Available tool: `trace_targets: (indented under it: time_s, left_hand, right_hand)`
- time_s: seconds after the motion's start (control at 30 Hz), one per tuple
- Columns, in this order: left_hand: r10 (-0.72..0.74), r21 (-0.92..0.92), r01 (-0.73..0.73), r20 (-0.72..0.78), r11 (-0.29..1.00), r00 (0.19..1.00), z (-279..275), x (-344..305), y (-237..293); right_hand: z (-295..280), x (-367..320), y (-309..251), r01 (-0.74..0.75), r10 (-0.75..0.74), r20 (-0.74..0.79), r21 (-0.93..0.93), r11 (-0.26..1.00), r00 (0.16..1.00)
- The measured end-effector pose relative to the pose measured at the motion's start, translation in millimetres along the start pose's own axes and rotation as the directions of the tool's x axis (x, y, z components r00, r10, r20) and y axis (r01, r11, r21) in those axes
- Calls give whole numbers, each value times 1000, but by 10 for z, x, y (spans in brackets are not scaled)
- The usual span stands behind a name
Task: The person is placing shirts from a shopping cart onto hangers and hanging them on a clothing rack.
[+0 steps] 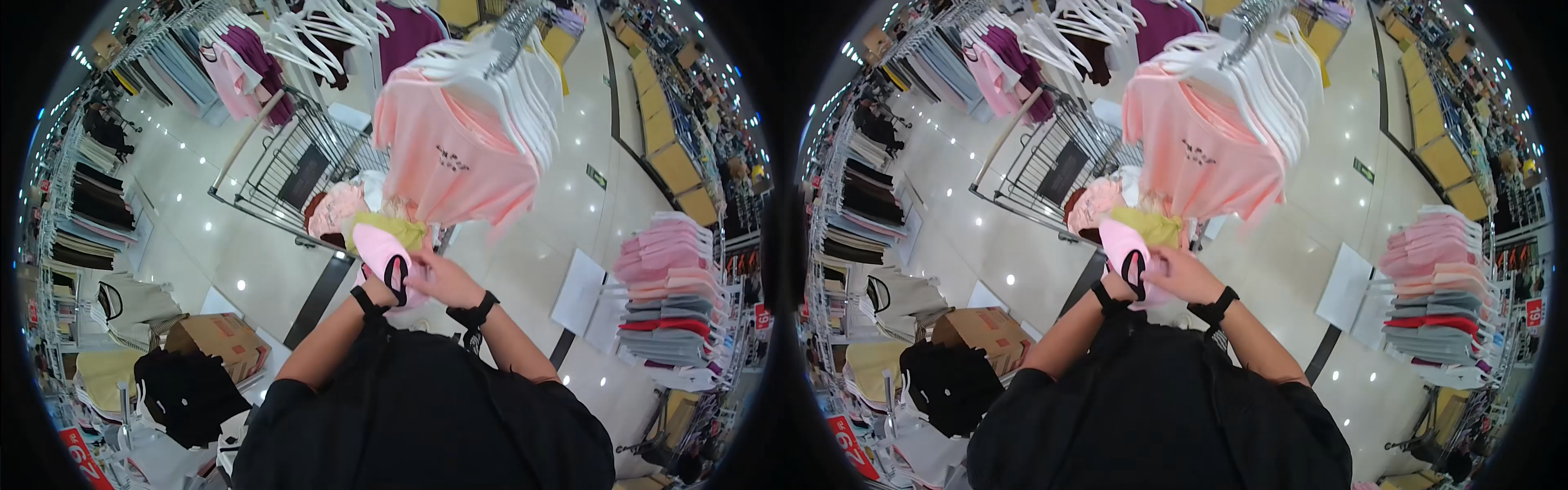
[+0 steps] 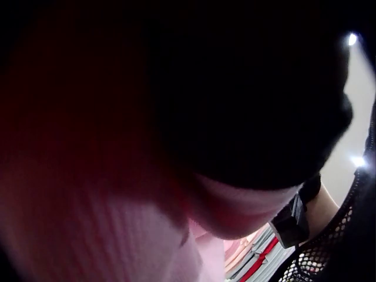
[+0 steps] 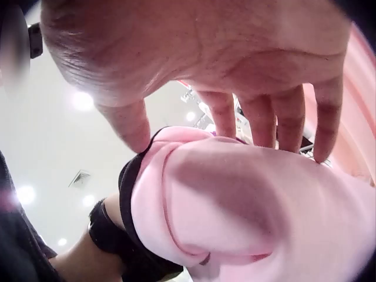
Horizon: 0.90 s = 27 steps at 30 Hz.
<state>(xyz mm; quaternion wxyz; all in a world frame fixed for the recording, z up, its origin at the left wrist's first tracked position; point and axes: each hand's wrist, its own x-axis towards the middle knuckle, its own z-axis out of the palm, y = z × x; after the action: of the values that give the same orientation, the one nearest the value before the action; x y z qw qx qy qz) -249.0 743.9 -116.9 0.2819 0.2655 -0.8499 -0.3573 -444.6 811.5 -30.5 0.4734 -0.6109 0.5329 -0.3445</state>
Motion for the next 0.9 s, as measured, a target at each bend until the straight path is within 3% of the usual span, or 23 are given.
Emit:
trace_targets:
  time_s: [0.03,0.1,0.17,0.2,0.23,0.3,0.33,0.37,0.43,0.53,0.57,0.63,0.67,0.7,0.77,0.8,0.87,0.9]
  left_hand:
    - [47,85,-60,145,995,988,-285,112,229]
    - [-42,-32,47,130,998,991,-264,17,-120]
    - [79,103,-82,37,991,996,-307,72,-195]
    - [-100,183,57,231,981,968,-46,-69,-812]
    - [-86,252,24,238,967,967,-105,-77,-829]
    - [83,130,-101,133,986,988,-290,-70,-810]
    - [45,69,-59,184,996,982,-400,-112,-885]
    - [11,10,-14,240,1000,971,-511,-142,-976]
    - [115,52,-142,356,988,927,-722,-105,-1118]
    - [186,119,-237,333,964,924,-987,6,-1251]
    - [310,106,-346,260,932,914,-994,66,-1355]
    - [170,3,-191,443,982,880,-1282,270,-1267]
    - [-145,286,-29,567,958,811,-1556,330,-930]
    - [-60,206,-74,578,976,814,-1857,499,-639]
    - [-246,397,-96,722,913,646,-1853,661,-666]
    - [-236,392,-115,736,913,635,-1847,706,-743]
    - [89,-6,-107,595,994,799,-1853,767,-862]
    - [92,-12,-106,596,994,798,-1895,786,-849]
  right_hand:
    - [55,57,-43,-24,25,5,-145,989,1000]
    - [192,196,-152,-31,25,-38,-177,984,999]
    - [323,375,-93,-65,52,-71,-190,980,996]
    - [393,460,-140,-7,-17,-130,-186,982,991]
    - [460,562,-182,-62,46,-138,-120,991,989]
    - [576,759,-345,-22,-2,-128,-182,983,992]
    - [646,882,-352,119,-141,-103,-190,975,985]
    - [704,1008,-361,125,-148,-113,-194,973,982]
    - [813,1224,-407,199,-201,20,-261,945,979]
    - [949,1483,-482,138,-160,-60,-270,953,985]
    - [980,1530,-483,111,-147,-102,-295,949,984]
    - [985,1565,-593,-53,-24,-256,-289,956,966]
    - [988,1535,-628,-119,14,-350,-279,953,937]
    - [986,1513,-651,-178,46,-445,-261,949,894]
    - [921,1470,-517,-235,41,-570,-271,933,820]
    - [892,1421,-444,-276,22,-658,-285,918,753]
    - [789,1324,-424,-353,77,-712,-248,902,698]
    - [726,1285,-427,-416,118,-750,-222,882,651]
